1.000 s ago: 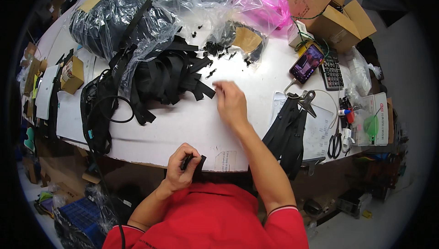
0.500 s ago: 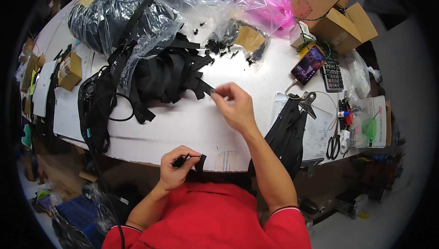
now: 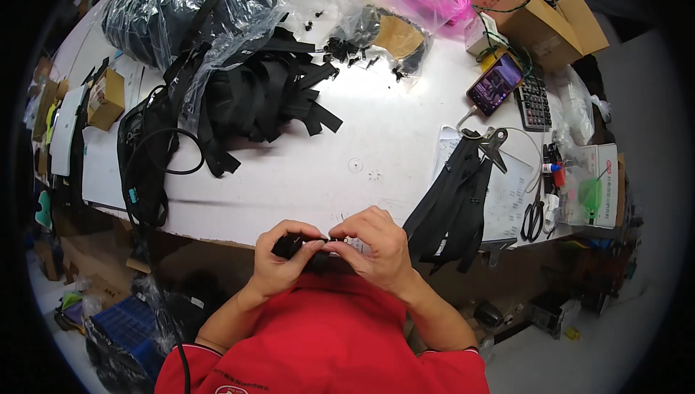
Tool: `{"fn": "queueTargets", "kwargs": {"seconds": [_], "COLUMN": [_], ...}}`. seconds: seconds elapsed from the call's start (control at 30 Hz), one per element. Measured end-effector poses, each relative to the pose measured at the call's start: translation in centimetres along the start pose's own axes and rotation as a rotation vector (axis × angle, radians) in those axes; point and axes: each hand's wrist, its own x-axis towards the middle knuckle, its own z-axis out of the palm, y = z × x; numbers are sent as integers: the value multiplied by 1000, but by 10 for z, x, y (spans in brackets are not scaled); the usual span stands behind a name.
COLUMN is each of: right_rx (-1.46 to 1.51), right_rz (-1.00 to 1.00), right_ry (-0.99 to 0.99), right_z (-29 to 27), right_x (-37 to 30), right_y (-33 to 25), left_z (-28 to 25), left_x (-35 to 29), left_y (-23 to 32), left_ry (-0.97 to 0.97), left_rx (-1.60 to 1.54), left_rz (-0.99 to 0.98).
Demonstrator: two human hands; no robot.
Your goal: The person attaches small black plastic clips to the ends of black fabric straps. They pick up a strap, insert a clip into the folded end, and press it to secure the connection. The person repeats this process for multiple straps, placing the finished items on the table.
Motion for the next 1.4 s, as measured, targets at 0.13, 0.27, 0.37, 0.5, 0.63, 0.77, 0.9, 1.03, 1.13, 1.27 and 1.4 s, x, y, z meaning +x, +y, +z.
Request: {"fn": "queueTargets", "kwargs": {"seconds": [0.13,0.27,0.37,0.5,0.63,0.77,0.9,1.03,1.13,1.27,1.4], "right_rx": [56,97,117,133,206,231,236,247,266,199,132], "right_rz": [33,81,121,128,169,158,144,137,137,82,78], "right_ry": [2,-15,4,-6,-30,0,23,64,82,103,91], "right_z": [0,-1,0,-2,-3,0,4,5,9,12,12], "right_x": [-6,-8,-12,-14,-16,-20,-22,-21,-23,-25,-27], "right_y": [6,3,2,3,2,7,8,5,6,4,4], "left_z": [2,3,3,2,5,6,6,6,5,6,5], "left_x": [0,0,0,-1,0,0,-2,-1,-2,-4,-3], "left_y": [-1,-2,-2,-2,5,5,3,0,0,1,4], "left_ry": [-9,-12,-29,-71,-76,-76,-72,-68,-91,-72,-65], "left_rx": [67,82,101,143,132,130,130,97,116,-40,-87], "left_rz": [71,61,72,91,115,135,119,148,112,-5,-44]}}
